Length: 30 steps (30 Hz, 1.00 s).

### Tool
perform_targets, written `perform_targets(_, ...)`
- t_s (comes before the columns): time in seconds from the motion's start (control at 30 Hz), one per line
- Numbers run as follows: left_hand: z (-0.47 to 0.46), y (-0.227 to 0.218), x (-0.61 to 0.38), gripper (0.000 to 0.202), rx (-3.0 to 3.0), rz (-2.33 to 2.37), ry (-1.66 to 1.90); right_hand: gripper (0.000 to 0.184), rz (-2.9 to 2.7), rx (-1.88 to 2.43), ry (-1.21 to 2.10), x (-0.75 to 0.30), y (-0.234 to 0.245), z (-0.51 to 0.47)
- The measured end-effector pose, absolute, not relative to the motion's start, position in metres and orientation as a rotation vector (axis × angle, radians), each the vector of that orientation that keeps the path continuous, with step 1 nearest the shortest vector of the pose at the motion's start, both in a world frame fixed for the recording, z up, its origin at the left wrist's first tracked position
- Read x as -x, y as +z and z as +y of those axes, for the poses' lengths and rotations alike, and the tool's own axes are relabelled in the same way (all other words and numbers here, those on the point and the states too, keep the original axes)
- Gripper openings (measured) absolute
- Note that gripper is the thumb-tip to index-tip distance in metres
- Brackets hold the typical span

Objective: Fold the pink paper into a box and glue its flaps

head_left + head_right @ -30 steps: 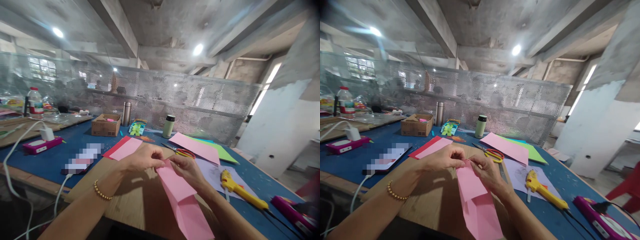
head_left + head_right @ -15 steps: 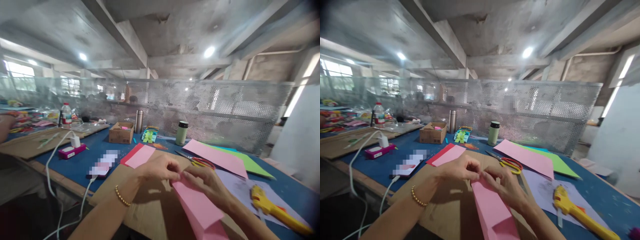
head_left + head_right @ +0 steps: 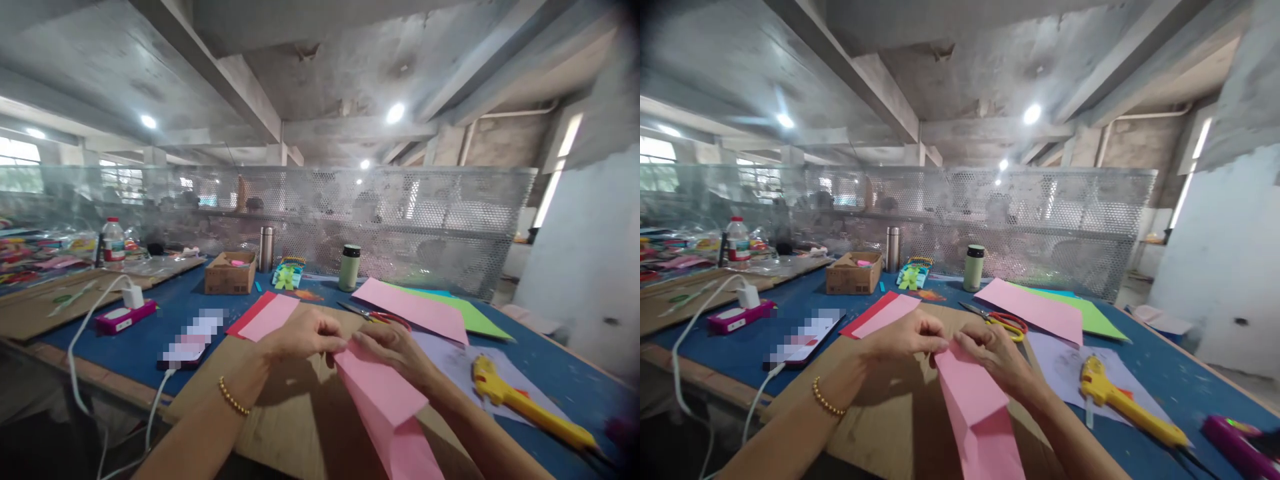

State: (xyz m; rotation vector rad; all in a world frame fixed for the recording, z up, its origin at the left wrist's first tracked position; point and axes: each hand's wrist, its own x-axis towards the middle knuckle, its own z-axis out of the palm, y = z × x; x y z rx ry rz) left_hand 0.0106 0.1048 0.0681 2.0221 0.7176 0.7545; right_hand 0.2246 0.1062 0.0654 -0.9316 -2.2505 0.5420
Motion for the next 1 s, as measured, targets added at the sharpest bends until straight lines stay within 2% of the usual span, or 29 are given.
perform_targets(0.37, 0.107, 0.068, -0.004, 0.031, -2.020, 0.706, 0.755, 0.044, -2.244, 0.943, 0.423, -0.231, 0.069, 0.104)
perform_targets(0.67, 0.106, 0.067, -0.002, 0.021, -2.028, 0.695, 0.774, 0.045, -2.250, 0.907, 0.403, -0.233, 0.070, 0.107)
perform_targets(1.0, 0.105, 0.069, 0.000, 0.020, -2.082, 0.674, 0.761, 0.044, -2.263, 0.913, 0.441, -0.233, 0.067, 0.111)
